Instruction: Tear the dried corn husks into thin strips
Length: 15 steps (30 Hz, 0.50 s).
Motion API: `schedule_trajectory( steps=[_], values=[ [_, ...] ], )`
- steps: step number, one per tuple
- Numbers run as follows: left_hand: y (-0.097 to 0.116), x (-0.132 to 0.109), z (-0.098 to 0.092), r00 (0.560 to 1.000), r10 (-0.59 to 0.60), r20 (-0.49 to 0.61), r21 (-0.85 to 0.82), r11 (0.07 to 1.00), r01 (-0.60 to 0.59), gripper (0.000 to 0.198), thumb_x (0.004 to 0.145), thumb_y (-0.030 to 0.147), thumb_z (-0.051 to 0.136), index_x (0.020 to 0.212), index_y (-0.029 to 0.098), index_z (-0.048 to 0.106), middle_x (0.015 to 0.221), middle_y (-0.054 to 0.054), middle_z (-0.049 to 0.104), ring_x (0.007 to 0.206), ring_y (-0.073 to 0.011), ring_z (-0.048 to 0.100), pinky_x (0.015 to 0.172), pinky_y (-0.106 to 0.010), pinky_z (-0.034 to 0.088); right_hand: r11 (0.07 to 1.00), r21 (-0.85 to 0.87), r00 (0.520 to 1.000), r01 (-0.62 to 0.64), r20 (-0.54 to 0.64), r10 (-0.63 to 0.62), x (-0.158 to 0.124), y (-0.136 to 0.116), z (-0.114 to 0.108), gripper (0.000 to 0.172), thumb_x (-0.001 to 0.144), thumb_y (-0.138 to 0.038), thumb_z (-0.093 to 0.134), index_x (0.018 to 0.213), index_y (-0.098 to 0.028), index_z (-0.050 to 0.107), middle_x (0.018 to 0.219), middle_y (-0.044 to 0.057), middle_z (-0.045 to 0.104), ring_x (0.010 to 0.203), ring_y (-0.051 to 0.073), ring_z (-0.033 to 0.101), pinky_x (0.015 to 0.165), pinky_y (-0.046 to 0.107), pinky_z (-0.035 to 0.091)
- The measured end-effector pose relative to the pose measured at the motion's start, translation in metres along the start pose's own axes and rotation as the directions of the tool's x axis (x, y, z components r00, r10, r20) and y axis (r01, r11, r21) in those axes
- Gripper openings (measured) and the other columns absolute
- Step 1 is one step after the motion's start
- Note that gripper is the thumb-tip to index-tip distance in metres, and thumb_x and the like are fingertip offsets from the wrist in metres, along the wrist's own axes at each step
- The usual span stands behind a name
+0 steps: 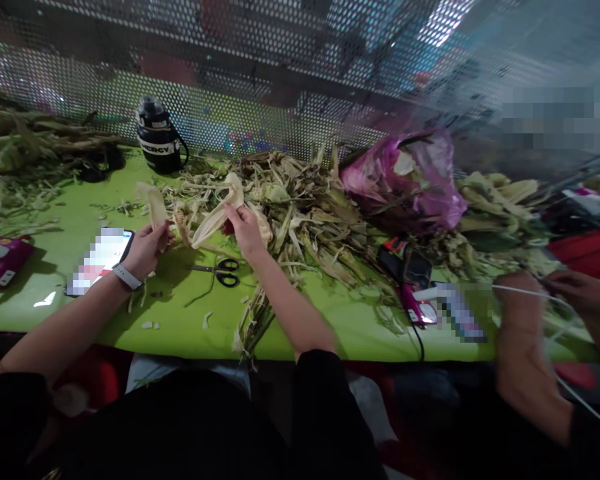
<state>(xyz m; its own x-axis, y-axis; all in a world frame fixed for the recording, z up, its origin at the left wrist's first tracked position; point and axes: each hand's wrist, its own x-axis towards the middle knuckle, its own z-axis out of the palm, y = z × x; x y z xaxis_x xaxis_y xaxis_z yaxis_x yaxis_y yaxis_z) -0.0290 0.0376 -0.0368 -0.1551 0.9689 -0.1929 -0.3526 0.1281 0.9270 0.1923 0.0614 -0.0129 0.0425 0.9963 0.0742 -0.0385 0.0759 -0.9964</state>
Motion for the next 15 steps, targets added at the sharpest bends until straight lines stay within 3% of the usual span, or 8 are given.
schedule_trajectory(
  steps=[4,6,11,15],
  values=[
    [-0.002,-0.012,0.006,0.967,-0.115,0.230,0.079,0.992,0.099,0.038,0.071,0.040,0.085,0.096,0.015,0.069,0.080,-0.003,0.072,0.063,-0.0125,0.066,0.053,-0.022,0.051,0.975,-0.071,0.952,-0.211,0.212,0.222,-0.005,0.003,0.012,0.047,0.070,-0.061,0.077,0.068,-0.018,0.056,0.055,-0.004,0.056,0.047,0.009,0.052,0.049,0.023,0.045],
    [-0.002,-0.019,0.010,0.934,-0.130,0.332,0.105,0.989,0.101,0.043,0.068,0.037,0.088,0.101,0.014,0.070,0.086,-0.004,0.074,0.065,-0.0125,0.066,0.056,-0.022,0.052,0.967,-0.109,0.925,-0.231,0.284,0.253,-0.009,0.005,0.020,0.046,0.070,-0.059,0.078,0.067,-0.017,0.058,0.054,-0.003,0.057,0.046,0.008,0.052,0.049,0.022,0.045],
    [0.000,-0.025,0.014,0.940,-0.114,0.321,0.104,0.991,0.085,0.049,0.057,0.033,0.094,0.095,0.013,0.069,0.081,-0.002,0.074,0.064,-0.0105,0.065,0.059,-0.020,0.052,0.977,-0.207,0.909,-0.046,0.398,0.127,-0.019,0.006,0.028,0.044,0.073,-0.057,0.077,0.066,-0.018,0.059,0.051,-0.006,0.054,0.043,0.007,0.049,0.043,0.020,0.041],
    [-0.002,-0.024,0.013,0.952,-0.112,0.284,0.177,0.982,0.063,0.050,0.058,0.043,0.092,0.092,0.013,0.070,0.077,-0.002,0.073,0.060,-0.0115,0.063,0.055,-0.022,0.050,0.953,-0.267,0.861,-0.141,0.442,0.251,-0.023,0.003,0.031,0.036,0.087,-0.046,0.068,0.067,-0.018,0.056,0.052,-0.005,0.053,0.043,0.007,0.050,0.044,0.020,0.043]
  ],
)
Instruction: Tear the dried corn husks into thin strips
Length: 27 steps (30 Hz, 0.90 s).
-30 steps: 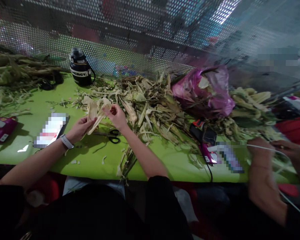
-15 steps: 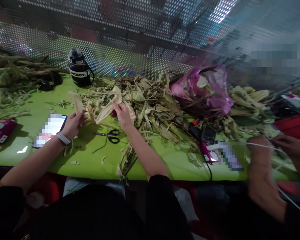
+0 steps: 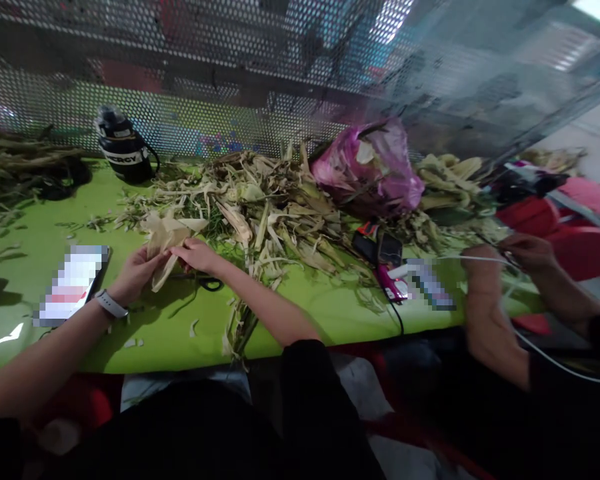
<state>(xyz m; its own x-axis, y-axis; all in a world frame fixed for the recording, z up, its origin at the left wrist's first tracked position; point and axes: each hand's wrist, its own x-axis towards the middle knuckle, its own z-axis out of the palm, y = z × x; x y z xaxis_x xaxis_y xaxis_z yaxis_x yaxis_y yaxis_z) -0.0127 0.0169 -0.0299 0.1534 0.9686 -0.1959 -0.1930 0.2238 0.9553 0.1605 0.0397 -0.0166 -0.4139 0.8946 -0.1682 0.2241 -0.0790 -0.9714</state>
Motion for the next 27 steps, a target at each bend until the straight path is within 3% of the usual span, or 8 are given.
schedule_trajectory(
  steps=[9,15,18,20,22,24,25,27],
  values=[
    [-0.002,0.002,0.009,0.986,0.076,-0.150,-0.167,0.981,-0.101,0.041,0.058,0.034,0.091,0.089,0.015,0.072,0.078,0.000,0.074,0.065,-0.0113,0.065,0.061,-0.021,0.052,0.998,0.041,0.995,-0.045,0.092,0.041,-0.002,-0.013,-0.012,0.023,0.093,-0.038,0.064,0.085,-0.017,0.059,0.062,-0.004,0.058,0.046,0.006,0.051,0.048,0.020,0.042],
    [0.000,0.003,0.005,0.990,-0.094,-0.102,-0.159,0.984,0.077,0.040,0.060,0.033,0.090,0.091,0.013,0.073,0.079,-0.003,0.075,0.062,-0.0122,0.066,0.057,-0.021,0.054,0.998,0.017,0.994,-0.056,0.091,0.054,0.004,-0.001,-0.012,0.028,0.091,-0.046,0.062,0.081,-0.021,0.059,0.060,-0.003,0.058,0.047,0.010,0.052,0.050,0.024,0.046],
    [0.002,0.001,0.002,0.991,-0.081,-0.107,-0.120,0.990,0.068,0.036,0.065,0.033,0.089,0.091,0.014,0.073,0.084,-0.004,0.076,0.065,-0.0117,0.066,0.057,-0.019,0.053,0.999,-0.034,0.997,0.006,0.080,-0.003,0.013,-0.004,-0.040,0.022,0.084,-0.043,0.070,0.086,-0.022,0.063,0.072,-0.001,0.064,0.062,0.013,0.060,0.061,0.028,0.053],
    [0.004,0.001,0.002,0.990,-0.061,-0.124,-0.110,0.993,0.047,0.035,0.066,0.034,0.088,0.091,0.014,0.073,0.080,-0.003,0.075,0.063,-0.0108,0.065,0.055,-0.018,0.052,0.961,-0.250,0.982,0.118,-0.114,-0.150,0.022,-0.010,-0.078,0.018,0.087,-0.037,0.064,0.089,-0.020,0.064,0.085,0.003,0.069,0.078,0.017,0.066,0.077,0.032,0.056],
    [0.006,0.001,0.003,0.984,-0.064,-0.167,-0.107,0.993,0.046,0.032,0.067,0.032,0.087,0.088,0.014,0.072,0.073,-0.001,0.072,0.058,-0.0097,0.062,0.051,-0.017,0.049,0.832,-0.554,0.821,0.018,-0.466,-0.329,0.031,-0.014,-0.122,0.013,0.089,-0.025,0.057,0.096,-0.017,0.064,0.101,0.008,0.070,0.096,0.021,0.065,0.093,0.039,0.052],
    [0.008,0.003,0.003,0.975,-0.080,-0.205,-0.113,0.992,0.057,0.028,0.067,0.030,0.086,0.085,0.014,0.071,0.068,0.000,0.071,0.054,-0.0086,0.059,0.047,-0.016,0.046,0.680,-0.685,0.683,-0.261,-0.629,-0.371,0.039,-0.012,-0.159,0.024,0.088,-0.022,0.055,0.110,-0.015,0.063,0.122,0.016,0.065,0.118,0.028,0.058,0.103,0.047,0.046],
    [0.009,0.004,0.003,0.972,-0.090,-0.216,-0.117,0.991,0.065,0.026,0.068,0.029,0.085,0.085,0.014,0.071,0.068,0.000,0.070,0.053,-0.0083,0.059,0.046,-0.016,0.045,0.624,-0.678,0.652,-0.388,-0.681,-0.334,0.042,-0.009,-0.171,0.031,0.087,-0.026,0.059,0.115,-0.013,0.062,0.128,0.020,0.062,0.124,0.033,0.054,0.105,0.052,0.043],
    [0.010,0.006,0.002,0.969,-0.106,-0.225,-0.122,0.989,0.080,0.025,0.069,0.027,0.084,0.085,0.013,0.071,0.068,0.000,0.070,0.051,-0.0080,0.058,0.044,-0.016,0.045,0.539,-0.694,0.700,-0.477,-0.671,-0.245,0.046,-0.003,-0.183,0.032,0.085,-0.029,0.064,0.112,-0.012,0.064,0.124,0.022,0.064,0.124,0.038,0.054,0.104,0.055,0.042]
  ],
)
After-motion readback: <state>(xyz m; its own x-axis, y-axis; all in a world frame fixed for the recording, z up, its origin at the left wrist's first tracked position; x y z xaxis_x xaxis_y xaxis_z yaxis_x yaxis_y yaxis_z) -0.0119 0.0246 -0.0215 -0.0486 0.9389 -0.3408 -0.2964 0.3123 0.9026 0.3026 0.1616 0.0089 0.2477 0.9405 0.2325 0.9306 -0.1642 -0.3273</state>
